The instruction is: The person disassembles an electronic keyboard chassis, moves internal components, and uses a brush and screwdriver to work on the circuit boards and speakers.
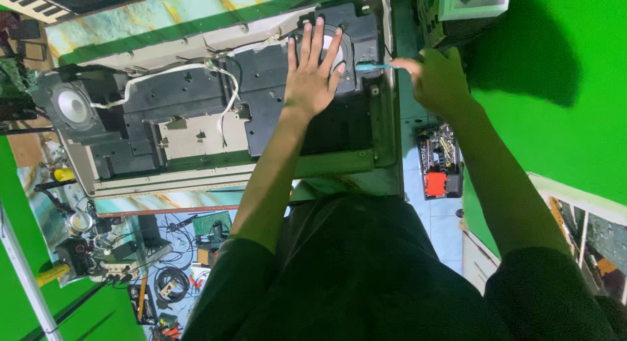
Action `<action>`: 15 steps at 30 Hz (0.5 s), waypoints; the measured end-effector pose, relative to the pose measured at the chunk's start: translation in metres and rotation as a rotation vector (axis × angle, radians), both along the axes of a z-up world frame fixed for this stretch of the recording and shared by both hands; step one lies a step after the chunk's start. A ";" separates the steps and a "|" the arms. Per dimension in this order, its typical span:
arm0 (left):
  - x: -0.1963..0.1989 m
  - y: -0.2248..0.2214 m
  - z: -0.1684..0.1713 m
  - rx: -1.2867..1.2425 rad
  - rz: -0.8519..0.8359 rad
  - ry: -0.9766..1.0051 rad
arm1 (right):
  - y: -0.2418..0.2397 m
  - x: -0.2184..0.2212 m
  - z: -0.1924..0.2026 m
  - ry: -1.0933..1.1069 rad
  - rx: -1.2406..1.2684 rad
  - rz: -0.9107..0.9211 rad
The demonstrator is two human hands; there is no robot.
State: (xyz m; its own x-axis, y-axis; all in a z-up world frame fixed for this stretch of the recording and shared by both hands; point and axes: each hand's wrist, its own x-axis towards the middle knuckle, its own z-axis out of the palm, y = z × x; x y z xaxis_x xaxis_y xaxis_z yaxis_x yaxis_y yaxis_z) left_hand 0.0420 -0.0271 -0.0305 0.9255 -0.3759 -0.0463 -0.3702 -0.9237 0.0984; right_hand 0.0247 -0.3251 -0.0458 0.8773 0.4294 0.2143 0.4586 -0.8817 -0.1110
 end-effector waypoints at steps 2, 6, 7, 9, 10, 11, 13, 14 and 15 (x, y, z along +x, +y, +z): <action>0.000 0.000 -0.001 0.005 -0.003 -0.013 | -0.002 0.002 0.006 -0.202 -0.099 0.043; 0.000 0.001 -0.002 0.010 -0.005 0.002 | 0.000 0.000 0.009 0.358 0.161 -0.046; 0.001 0.000 -0.002 0.007 -0.015 -0.004 | -0.002 -0.001 0.008 0.554 0.239 -0.047; 0.002 0.001 -0.001 0.005 -0.026 -0.017 | -0.001 0.012 0.003 0.622 0.292 -0.140; 0.000 0.001 -0.001 0.019 -0.017 0.008 | 0.000 0.015 -0.002 0.667 0.319 -0.190; 0.000 0.001 0.000 0.033 -0.009 0.034 | 0.000 0.016 -0.008 0.593 0.343 -0.106; -0.001 0.001 0.001 0.041 -0.008 0.039 | -0.003 0.018 -0.016 0.430 0.391 0.057; -0.002 0.001 0.002 0.034 -0.010 0.017 | -0.005 0.020 -0.017 0.373 0.278 0.080; -0.002 0.002 0.003 0.027 -0.012 -0.004 | -0.007 0.023 -0.017 0.315 0.165 0.103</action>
State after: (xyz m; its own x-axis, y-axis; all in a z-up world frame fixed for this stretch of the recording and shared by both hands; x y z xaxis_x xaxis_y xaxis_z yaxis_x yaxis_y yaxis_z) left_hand 0.0398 -0.0251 -0.0277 0.9210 -0.3861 -0.0528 -0.3821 -0.9213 0.0722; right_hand 0.0476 -0.3326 -0.0628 0.8653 0.5011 0.0146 0.4647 -0.7910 -0.3979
